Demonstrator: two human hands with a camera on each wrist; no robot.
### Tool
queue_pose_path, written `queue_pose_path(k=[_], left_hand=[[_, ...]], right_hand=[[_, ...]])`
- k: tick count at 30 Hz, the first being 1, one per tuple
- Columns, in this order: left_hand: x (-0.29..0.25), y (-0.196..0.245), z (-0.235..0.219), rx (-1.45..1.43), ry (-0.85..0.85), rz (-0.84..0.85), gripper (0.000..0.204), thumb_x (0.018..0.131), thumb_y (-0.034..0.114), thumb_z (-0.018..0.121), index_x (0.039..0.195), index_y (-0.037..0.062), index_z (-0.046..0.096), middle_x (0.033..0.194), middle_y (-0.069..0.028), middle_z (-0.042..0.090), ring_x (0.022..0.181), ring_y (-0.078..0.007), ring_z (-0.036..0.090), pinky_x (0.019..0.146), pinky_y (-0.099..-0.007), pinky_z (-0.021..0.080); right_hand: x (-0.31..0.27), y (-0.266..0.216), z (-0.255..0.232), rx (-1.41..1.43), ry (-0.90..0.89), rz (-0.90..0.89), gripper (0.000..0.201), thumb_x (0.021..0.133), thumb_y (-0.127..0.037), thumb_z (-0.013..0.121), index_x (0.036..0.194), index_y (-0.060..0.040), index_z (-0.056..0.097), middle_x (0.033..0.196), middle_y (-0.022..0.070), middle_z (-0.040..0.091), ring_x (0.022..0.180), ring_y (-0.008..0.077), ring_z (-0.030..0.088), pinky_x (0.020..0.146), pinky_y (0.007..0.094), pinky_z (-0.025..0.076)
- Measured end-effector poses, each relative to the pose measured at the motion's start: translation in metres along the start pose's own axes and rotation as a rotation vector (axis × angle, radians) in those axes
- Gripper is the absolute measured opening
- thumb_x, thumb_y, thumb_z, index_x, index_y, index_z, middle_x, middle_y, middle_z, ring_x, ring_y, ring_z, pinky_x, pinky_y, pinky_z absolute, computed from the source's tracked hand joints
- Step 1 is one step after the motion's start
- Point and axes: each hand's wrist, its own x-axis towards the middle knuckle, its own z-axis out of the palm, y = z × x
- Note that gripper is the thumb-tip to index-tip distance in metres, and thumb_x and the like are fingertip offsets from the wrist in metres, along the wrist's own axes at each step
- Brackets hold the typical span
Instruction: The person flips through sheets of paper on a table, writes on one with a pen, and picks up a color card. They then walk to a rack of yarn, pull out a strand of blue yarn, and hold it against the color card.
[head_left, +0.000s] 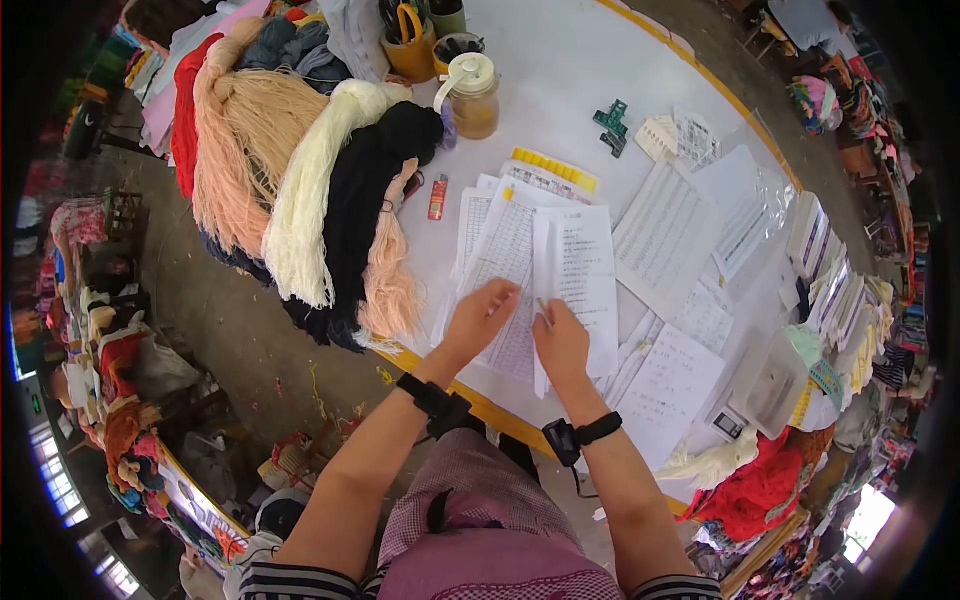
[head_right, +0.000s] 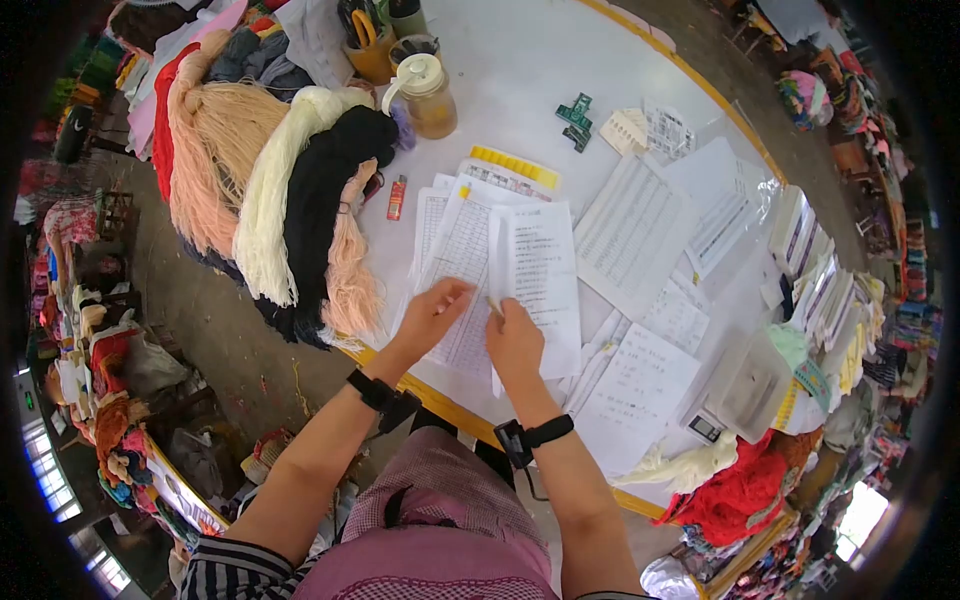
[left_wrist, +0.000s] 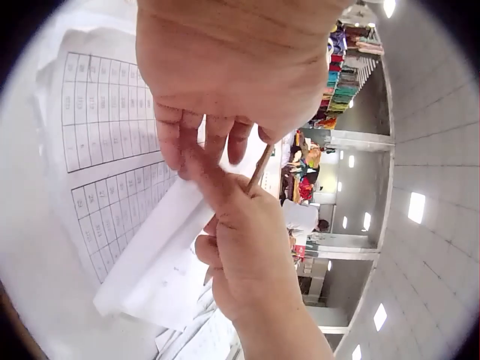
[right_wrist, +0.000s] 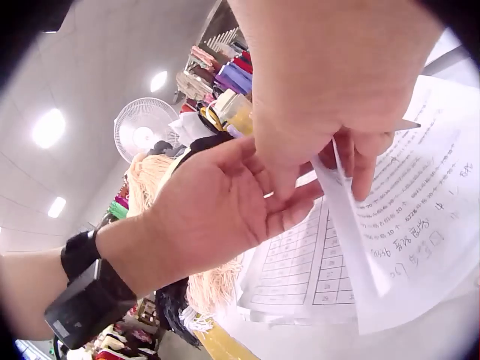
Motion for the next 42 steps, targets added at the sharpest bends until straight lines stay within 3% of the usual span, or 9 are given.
queue_pose_path(k=[1, 4, 8, 10, 15, 20, 29, 36, 42], left_hand=[[0.005, -0.005, -0.004, 0.441, 0.165, 0.238, 0.027, 0.082, 0.009, 0.07, 0.107, 0.0052, 0.061, 0.105, -0.0147, 0.063, 0.095, -0.0323, 0.06, 0.086, -0.0388, 0.048], [0.013, -0.013, -0.012, 0.709, 0.464, 0.201, 0.04, 0.072, 0.008, 0.076, 0.108, 0.0065, 0.059, 0.1, -0.0136, 0.062, 0.091, -0.037, 0.057, 0.085, -0.0442, 0.047], [0.011, -0.002, -0.024, 0.641, 0.232, -0.161, 0.036, 0.071, 0.015, 0.079, 0.099, 0.0067, 0.058, 0.088, -0.0086, 0.061, 0.089, -0.0323, 0.057, 0.076, -0.0428, 0.047], [0.008, -0.014, -0.025, 0.68, 0.262, -0.065, 0.032, 0.072, 0.015, 0.078, 0.095, 0.0048, 0.058, 0.084, -0.0094, 0.059, 0.082, -0.0299, 0.057, 0.07, -0.0402, 0.047], [-0.003, -0.019, -0.01, 0.575, 0.409, 0.135, 0.02, 0.081, 0.015, 0.072, 0.087, 0.0019, 0.058, 0.075, -0.0115, 0.057, 0.067, -0.0256, 0.055, 0.061, -0.036, 0.045], [-0.017, -0.013, 0.005, -0.075, 0.211, -0.28, 0.014, 0.09, 0.016, 0.067, 0.085, 0.0052, 0.059, 0.069, -0.0003, 0.059, 0.062, -0.0098, 0.052, 0.059, -0.0249, 0.041], [-0.023, 0.011, 0.022, -0.47, 0.006, -0.435, 0.015, 0.096, 0.02, 0.06, 0.088, 0.0071, 0.061, 0.072, 0.0033, 0.059, 0.059, -0.0055, 0.05, 0.057, -0.0217, 0.043], [-0.014, -0.037, 0.01, -0.071, 0.218, -0.288, 0.014, 0.096, 0.015, 0.057, 0.105, 0.0043, 0.056, 0.072, -0.0005, 0.06, 0.059, -0.0063, 0.05, 0.053, -0.0232, 0.041], [-0.014, -0.029, 0.006, -0.125, 0.23, -0.302, 0.022, 0.095, 0.014, 0.058, 0.114, 0.0036, 0.056, 0.074, -0.0012, 0.062, 0.06, -0.0064, 0.051, 0.052, -0.0227, 0.041]], right_hand=[[0.001, 0.001, -0.007, 0.057, 0.007, 0.054, 0.013, 0.087, -0.015, 0.061, 0.091, -0.0049, 0.053, 0.078, 0.0188, 0.066, 0.072, 0.041, 0.063, 0.059, 0.0463, 0.049], [-0.002, 0.004, -0.031, 0.076, 0.001, 0.121, 0.015, 0.09, -0.011, 0.057, 0.102, -0.0047, 0.051, 0.075, 0.0218, 0.064, 0.064, 0.0438, 0.061, 0.055, 0.0465, 0.048], [-0.003, 0.011, -0.059, 0.157, 0.084, 0.151, 0.048, 0.092, -0.009, 0.055, 0.135, -0.0012, 0.035, 0.072, 0.024, 0.063, 0.061, 0.0374, 0.065, 0.053, 0.041, 0.049], [-0.002, 0.007, -0.071, 0.162, 0.157, 0.066, 0.058, 0.092, -0.006, 0.054, 0.143, -0.0037, 0.028, 0.07, 0.022, 0.063, 0.06, 0.0336, 0.065, 0.054, 0.04, 0.049], [-0.009, -0.007, -0.088, 0.165, 0.004, 0.183, 0.05, 0.09, -0.005, 0.056, 0.139, -0.0062, 0.043, 0.075, 0.0179, 0.065, 0.062, 0.0285, 0.065, 0.058, 0.0344, 0.051], [-0.02, 0.001, -0.045, 0.319, -0.005, 0.067, 0.027, 0.091, -0.021, 0.065, 0.111, -0.0031, 0.067, 0.065, 0.0117, 0.059, 0.056, 0.0172, 0.055, 0.055, 0.0304, 0.045], [-0.022, 0.0, -0.029, 0.17, -0.024, 0.06, 0.026, 0.088, -0.022, 0.068, 0.081, -0.001, 0.055, 0.064, 0.0146, 0.054, 0.055, 0.0274, 0.053, 0.055, 0.0367, 0.043], [-0.024, 0.015, -0.045, 0.124, 0.008, 0.137, 0.014, 0.087, -0.01, 0.063, 0.097, -0.0021, 0.058, 0.075, 0.0205, 0.062, 0.065, 0.0387, 0.061, 0.058, 0.04, 0.048], [-0.022, 0.001, -0.062, 0.253, 0.188, 0.124, 0.026, 0.091, -0.008, 0.059, 0.117, -0.0053, 0.057, 0.07, 0.0163, 0.059, 0.054, 0.0267, 0.055, 0.055, 0.0334, 0.046]])
